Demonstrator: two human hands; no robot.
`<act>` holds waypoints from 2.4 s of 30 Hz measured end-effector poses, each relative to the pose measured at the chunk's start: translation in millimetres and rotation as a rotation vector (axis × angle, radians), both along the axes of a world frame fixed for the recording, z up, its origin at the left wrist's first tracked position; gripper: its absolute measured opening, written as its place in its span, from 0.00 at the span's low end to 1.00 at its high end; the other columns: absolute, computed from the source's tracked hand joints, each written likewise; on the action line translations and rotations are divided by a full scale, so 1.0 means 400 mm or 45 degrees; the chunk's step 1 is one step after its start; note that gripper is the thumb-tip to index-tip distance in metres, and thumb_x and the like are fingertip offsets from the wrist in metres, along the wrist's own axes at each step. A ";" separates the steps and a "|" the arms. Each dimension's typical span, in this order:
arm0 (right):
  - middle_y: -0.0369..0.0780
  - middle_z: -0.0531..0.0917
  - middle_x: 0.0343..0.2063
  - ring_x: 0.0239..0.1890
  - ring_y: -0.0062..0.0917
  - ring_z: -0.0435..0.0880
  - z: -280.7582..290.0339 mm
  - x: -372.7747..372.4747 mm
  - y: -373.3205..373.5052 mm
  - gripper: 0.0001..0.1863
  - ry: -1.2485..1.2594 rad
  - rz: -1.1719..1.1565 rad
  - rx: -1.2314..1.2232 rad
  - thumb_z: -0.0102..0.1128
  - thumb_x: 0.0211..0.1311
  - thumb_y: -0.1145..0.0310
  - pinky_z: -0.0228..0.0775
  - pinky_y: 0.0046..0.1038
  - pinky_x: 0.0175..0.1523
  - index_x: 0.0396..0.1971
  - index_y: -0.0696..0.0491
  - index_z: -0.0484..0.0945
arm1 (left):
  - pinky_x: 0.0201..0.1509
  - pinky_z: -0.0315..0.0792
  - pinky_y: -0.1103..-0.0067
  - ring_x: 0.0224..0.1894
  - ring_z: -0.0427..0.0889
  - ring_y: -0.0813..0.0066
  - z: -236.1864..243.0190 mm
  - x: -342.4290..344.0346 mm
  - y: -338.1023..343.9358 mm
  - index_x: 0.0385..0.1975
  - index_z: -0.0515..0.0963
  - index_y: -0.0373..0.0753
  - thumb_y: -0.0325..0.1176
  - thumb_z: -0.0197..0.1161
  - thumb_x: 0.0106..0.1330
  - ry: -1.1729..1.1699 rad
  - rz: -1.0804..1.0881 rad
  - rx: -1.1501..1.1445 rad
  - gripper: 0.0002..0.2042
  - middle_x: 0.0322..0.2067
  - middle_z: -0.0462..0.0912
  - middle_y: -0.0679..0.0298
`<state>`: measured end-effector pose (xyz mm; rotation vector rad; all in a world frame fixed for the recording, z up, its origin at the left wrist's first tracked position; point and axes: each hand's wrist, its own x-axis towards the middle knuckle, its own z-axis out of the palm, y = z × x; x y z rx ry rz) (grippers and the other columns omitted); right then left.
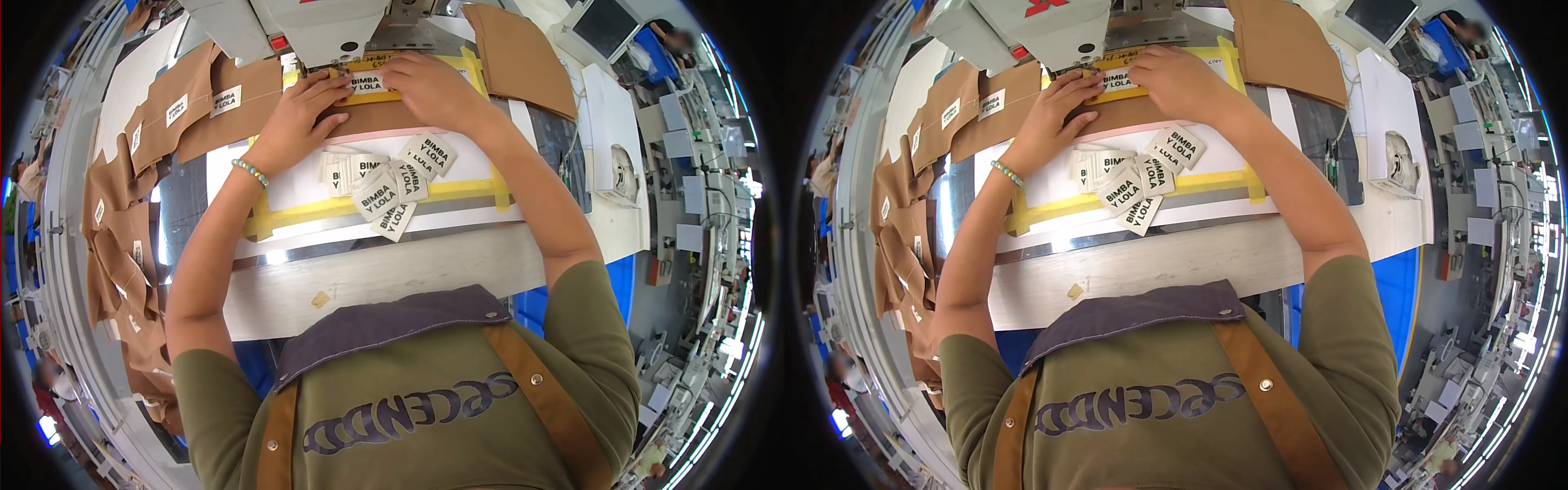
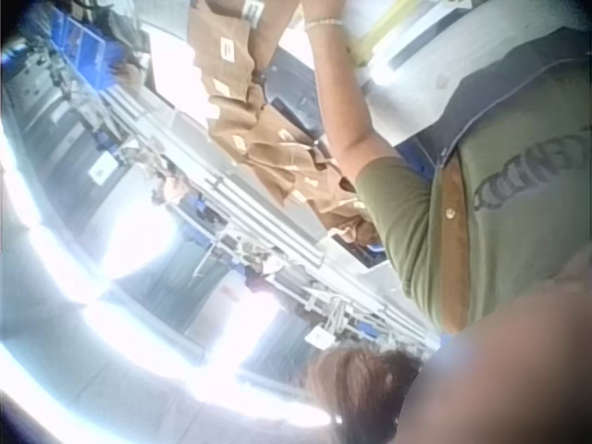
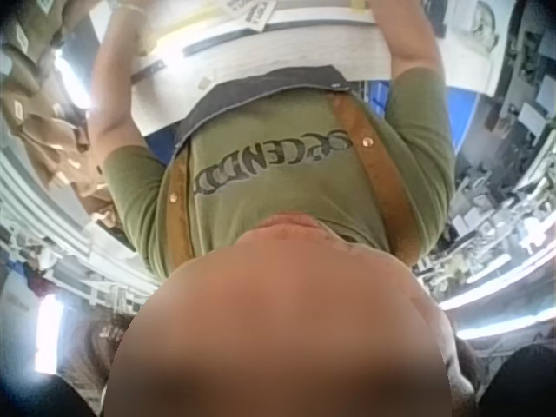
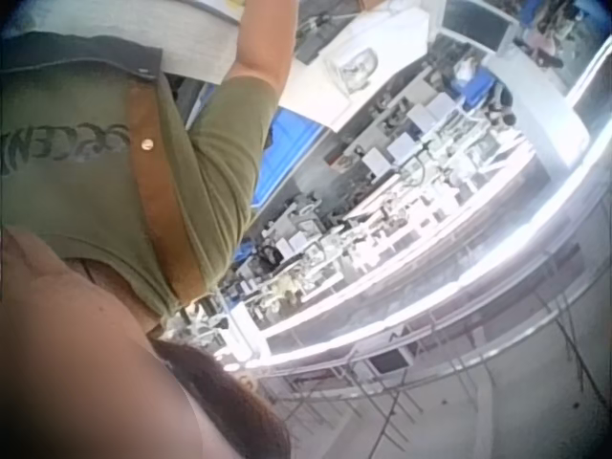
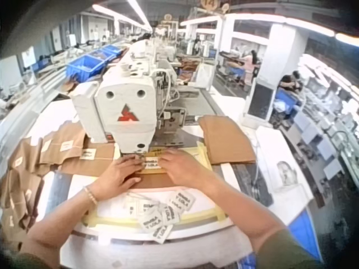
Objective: The recorder is sewing brand labels onto leather or fabric components using an industrial sewing machine.
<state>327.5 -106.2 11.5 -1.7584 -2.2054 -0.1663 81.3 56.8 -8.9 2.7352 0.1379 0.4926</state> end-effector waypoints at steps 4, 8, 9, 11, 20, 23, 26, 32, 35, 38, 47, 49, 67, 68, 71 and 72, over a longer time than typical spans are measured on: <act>0.40 0.85 0.60 0.64 0.40 0.80 -0.008 -0.021 0.015 0.18 -0.136 0.023 0.072 0.62 0.63 0.79 0.75 0.39 0.70 0.54 0.57 0.84 | 0.81 0.65 0.62 0.78 0.67 0.54 0.013 -0.022 -0.008 0.66 0.79 0.36 0.32 0.67 0.74 -0.033 -0.026 0.025 0.22 0.74 0.76 0.62; 0.40 0.84 0.63 0.66 0.38 0.80 -0.027 -0.028 0.012 0.22 -0.022 0.112 0.088 0.60 0.65 0.79 0.74 0.37 0.70 0.59 0.56 0.84 | 0.78 0.67 0.62 0.74 0.72 0.54 0.023 -0.054 -0.009 0.65 0.80 0.35 0.34 0.69 0.73 -0.048 0.103 -0.041 0.22 0.71 0.78 0.57; 0.39 0.84 0.64 0.67 0.37 0.79 -0.032 -0.027 0.013 0.23 -0.003 0.130 0.063 0.58 0.67 0.78 0.74 0.37 0.71 0.61 0.55 0.84 | 0.78 0.68 0.63 0.73 0.73 0.54 0.023 -0.057 -0.007 0.66 0.79 0.34 0.34 0.69 0.73 -0.067 0.133 0.064 0.23 0.71 0.77 0.56; 0.38 0.84 0.65 0.68 0.36 0.79 -0.040 -0.028 0.016 0.24 0.024 0.147 0.039 0.56 0.68 0.78 0.73 0.36 0.73 0.63 0.53 0.84 | 0.78 0.68 0.63 0.72 0.73 0.54 0.022 -0.061 -0.003 0.66 0.79 0.33 0.34 0.69 0.73 -0.055 0.110 0.132 0.24 0.72 0.77 0.56; 0.34 0.84 0.66 0.70 0.33 0.78 -0.031 -0.037 0.020 0.26 0.141 0.058 0.001 0.52 0.66 0.80 0.72 0.37 0.75 0.61 0.49 0.86 | 0.77 0.69 0.63 0.72 0.74 0.54 0.031 -0.055 0.010 0.66 0.80 0.33 0.35 0.70 0.72 0.032 0.093 0.149 0.25 0.72 0.77 0.58; 0.35 0.84 0.66 0.70 0.34 0.77 -0.023 -0.041 0.020 0.27 0.165 0.053 -0.075 0.54 0.64 0.82 0.72 0.37 0.75 0.60 0.49 0.87 | 0.77 0.68 0.62 0.73 0.73 0.54 0.032 -0.060 0.008 0.66 0.80 0.33 0.35 0.70 0.72 0.025 0.084 0.137 0.25 0.73 0.77 0.58; 0.35 0.84 0.66 0.70 0.34 0.77 -0.020 -0.043 0.022 0.26 0.180 0.033 -0.083 0.55 0.64 0.82 0.72 0.36 0.75 0.59 0.49 0.87 | 0.79 0.66 0.62 0.74 0.72 0.53 0.034 -0.060 0.011 0.67 0.79 0.34 0.34 0.70 0.72 0.041 0.080 0.107 0.25 0.73 0.76 0.57; 0.35 0.84 0.66 0.70 0.35 0.76 -0.025 -0.036 0.029 0.24 0.182 0.036 -0.107 0.55 0.67 0.81 0.71 0.36 0.75 0.59 0.49 0.88 | 0.80 0.65 0.62 0.76 0.70 0.52 0.039 -0.070 0.007 0.68 0.78 0.34 0.33 0.70 0.72 0.047 0.081 0.080 0.26 0.73 0.76 0.56; 0.35 0.84 0.66 0.70 0.35 0.76 -0.033 -0.030 0.038 0.23 0.221 0.040 -0.067 0.55 0.68 0.80 0.71 0.37 0.75 0.59 0.49 0.88 | 0.80 0.65 0.62 0.76 0.70 0.52 0.044 -0.080 0.008 0.67 0.79 0.35 0.33 0.70 0.72 0.043 0.114 0.048 0.25 0.72 0.77 0.56; 0.35 0.84 0.66 0.70 0.35 0.76 -0.039 -0.021 0.059 0.22 0.208 0.025 -0.024 0.54 0.70 0.79 0.71 0.37 0.75 0.58 0.49 0.88 | 0.79 0.66 0.61 0.76 0.70 0.51 0.053 -0.093 0.016 0.66 0.80 0.36 0.32 0.70 0.72 0.037 0.151 0.027 0.23 0.72 0.78 0.55; 0.34 0.84 0.67 0.71 0.37 0.76 -0.039 -0.015 0.083 0.23 0.210 -0.045 0.009 0.53 0.69 0.79 0.73 0.39 0.74 0.58 0.49 0.88 | 0.77 0.69 0.61 0.74 0.72 0.49 0.059 -0.097 0.025 0.66 0.81 0.37 0.32 0.69 0.72 0.044 0.145 0.022 0.22 0.71 0.78 0.56; 0.35 0.83 0.68 0.72 0.37 0.76 -0.032 -0.022 0.080 0.21 0.185 -0.052 -0.022 0.54 0.71 0.76 0.72 0.39 0.74 0.59 0.50 0.88 | 0.77 0.69 0.61 0.73 0.73 0.49 0.057 -0.086 0.022 0.66 0.81 0.37 0.33 0.69 0.72 0.045 0.128 0.027 0.23 0.72 0.78 0.56; 0.33 0.89 0.54 0.43 0.15 0.84 -0.045 0.169 -0.068 0.13 0.862 -0.559 0.387 0.59 0.79 0.72 0.77 0.21 0.51 0.55 0.54 0.88 | 0.76 0.66 0.62 0.69 0.75 0.49 0.040 -0.020 0.024 0.69 0.78 0.37 0.38 0.67 0.75 0.026 0.037 0.097 0.25 0.71 0.79 0.56; 0.33 0.89 0.54 0.43 0.15 0.84 -0.045 0.167 -0.068 0.13 0.844 -0.547 0.397 0.59 0.79 0.72 0.77 0.21 0.51 0.55 0.54 0.88 | 0.76 0.66 0.62 0.69 0.75 0.50 0.040 -0.021 0.025 0.69 0.78 0.37 0.38 0.68 0.74 0.033 0.037 0.082 0.25 0.71 0.79 0.57; 0.41 0.90 0.53 0.54 0.33 0.88 -0.041 0.166 -0.069 0.13 0.840 -0.492 0.394 0.58 0.77 0.69 0.82 0.35 0.60 0.52 0.54 0.89 | 0.77 0.66 0.62 0.69 0.75 0.50 0.041 -0.019 0.026 0.68 0.79 0.36 0.37 0.68 0.73 0.034 0.021 0.088 0.24 0.71 0.79 0.58; 0.41 0.89 0.53 0.55 0.33 0.88 -0.040 0.166 -0.070 0.13 0.833 -0.482 0.384 0.58 0.77 0.70 0.82 0.35 0.60 0.52 0.54 0.89 | 0.77 0.66 0.63 0.69 0.75 0.50 0.040 -0.020 0.025 0.67 0.80 0.36 0.36 0.68 0.73 0.008 0.008 0.112 0.24 0.71 0.79 0.58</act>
